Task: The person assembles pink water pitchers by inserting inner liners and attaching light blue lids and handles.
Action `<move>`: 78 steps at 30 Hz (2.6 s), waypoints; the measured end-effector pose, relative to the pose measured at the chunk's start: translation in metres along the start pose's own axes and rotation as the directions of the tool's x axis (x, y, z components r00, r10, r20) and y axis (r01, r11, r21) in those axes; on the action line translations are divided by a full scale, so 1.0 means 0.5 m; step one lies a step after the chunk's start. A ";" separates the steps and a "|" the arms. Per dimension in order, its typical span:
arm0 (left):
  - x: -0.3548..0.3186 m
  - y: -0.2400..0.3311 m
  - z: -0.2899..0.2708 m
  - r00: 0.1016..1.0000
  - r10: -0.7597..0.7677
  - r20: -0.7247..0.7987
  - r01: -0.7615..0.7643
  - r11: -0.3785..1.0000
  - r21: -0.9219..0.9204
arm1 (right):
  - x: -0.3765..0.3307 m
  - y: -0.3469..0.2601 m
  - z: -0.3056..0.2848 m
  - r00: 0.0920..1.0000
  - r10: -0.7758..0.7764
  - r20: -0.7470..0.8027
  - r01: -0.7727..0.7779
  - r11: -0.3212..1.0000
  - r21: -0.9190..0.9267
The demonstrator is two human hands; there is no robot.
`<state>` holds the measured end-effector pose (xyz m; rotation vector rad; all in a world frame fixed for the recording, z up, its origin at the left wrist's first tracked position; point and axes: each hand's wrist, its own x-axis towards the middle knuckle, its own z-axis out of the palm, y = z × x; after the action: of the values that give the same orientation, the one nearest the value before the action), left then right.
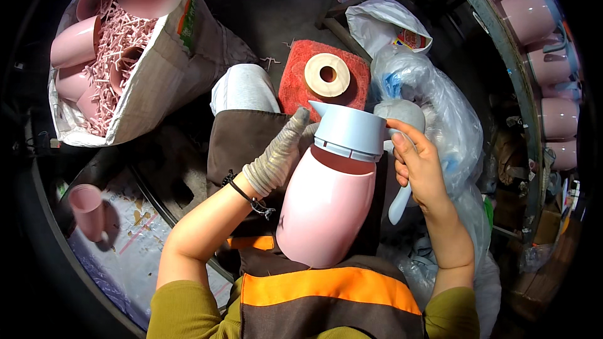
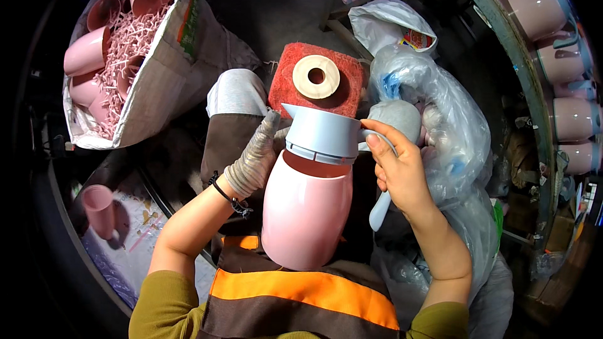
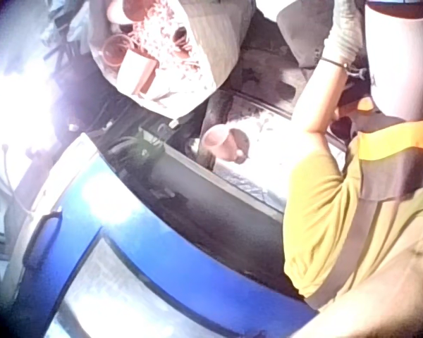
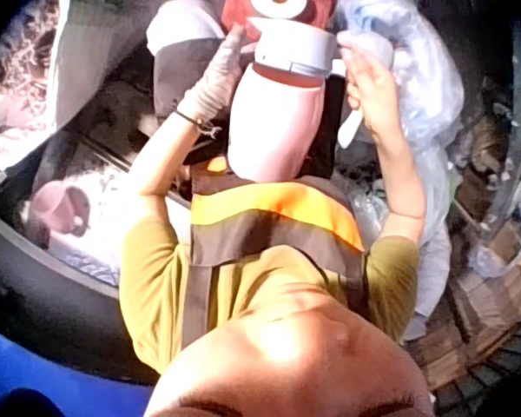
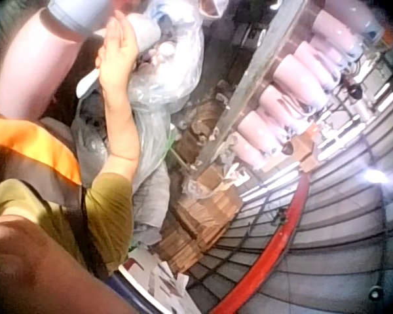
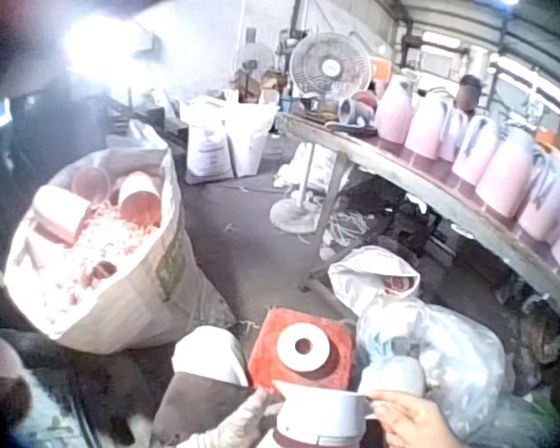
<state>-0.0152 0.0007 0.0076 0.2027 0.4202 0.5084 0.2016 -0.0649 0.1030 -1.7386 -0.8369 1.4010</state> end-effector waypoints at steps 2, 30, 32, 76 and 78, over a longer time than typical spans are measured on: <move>-0.001 -0.003 0.005 0.998 0.055 -0.011 -0.054 0.997 0.059 | 0.000 0.004 0.000 1.000 -0.004 -0.018 0.003 1.000 -0.031; -0.008 0.013 0.063 0.987 -0.069 0.145 -0.066 0.650 0.757 | 0.031 -0.052 -0.045 0.858 -0.077 0.508 0.375 0.769 -0.518; -0.009 0.016 0.057 0.985 -0.101 0.137 -0.044 0.624 0.780 | 0.043 -0.081 -0.028 0.797 0.025 0.604 0.398 0.730 -0.556; -0.054 0.335 0.052 0.780 0.625 0.041 -0.127 0.094 0.987 | 0.164 -0.148 0.005 0.762 -0.542 0.354 0.457 0.063 -0.887; -0.046 0.330 0.129 0.791 0.597 0.133 -0.260 0.131 0.957 | 0.155 -0.176 -0.001 0.841 -0.423 0.336 0.403 0.075 -0.912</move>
<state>-0.0759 0.1251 0.1208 1.5598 0.9646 0.8322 0.2134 0.0458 0.1398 -1.9947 -2.3903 0.2778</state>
